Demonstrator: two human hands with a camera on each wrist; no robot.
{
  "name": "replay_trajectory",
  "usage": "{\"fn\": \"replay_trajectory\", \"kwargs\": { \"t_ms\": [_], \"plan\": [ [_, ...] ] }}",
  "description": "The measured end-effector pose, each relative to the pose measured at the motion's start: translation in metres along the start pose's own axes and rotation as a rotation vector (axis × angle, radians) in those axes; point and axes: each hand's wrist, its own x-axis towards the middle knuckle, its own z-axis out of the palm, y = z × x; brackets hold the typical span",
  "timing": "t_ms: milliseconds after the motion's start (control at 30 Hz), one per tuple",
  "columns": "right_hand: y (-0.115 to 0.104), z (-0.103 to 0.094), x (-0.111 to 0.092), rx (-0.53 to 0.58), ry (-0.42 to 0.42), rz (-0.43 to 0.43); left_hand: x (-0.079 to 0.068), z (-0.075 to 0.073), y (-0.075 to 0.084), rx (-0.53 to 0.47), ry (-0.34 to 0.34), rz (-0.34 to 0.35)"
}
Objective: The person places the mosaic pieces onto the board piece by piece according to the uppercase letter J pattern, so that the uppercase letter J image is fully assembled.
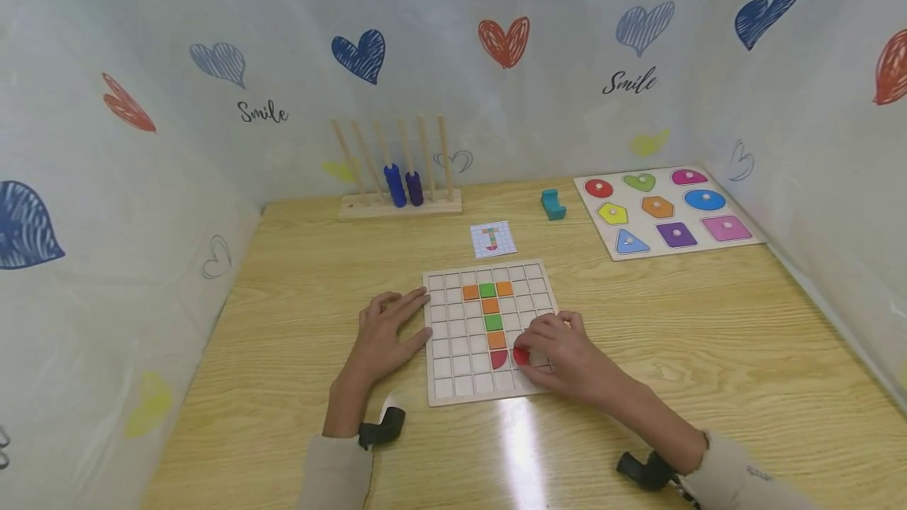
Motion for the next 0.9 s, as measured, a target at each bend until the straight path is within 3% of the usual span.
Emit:
{"fn": "replay_trajectory", "kwargs": {
  "t_ms": [900],
  "plan": [
    [-0.02,0.027,0.019,-0.006,0.049,-0.065,0.001,0.0,0.0,0.002,-0.001,-0.004]
  ]
}}
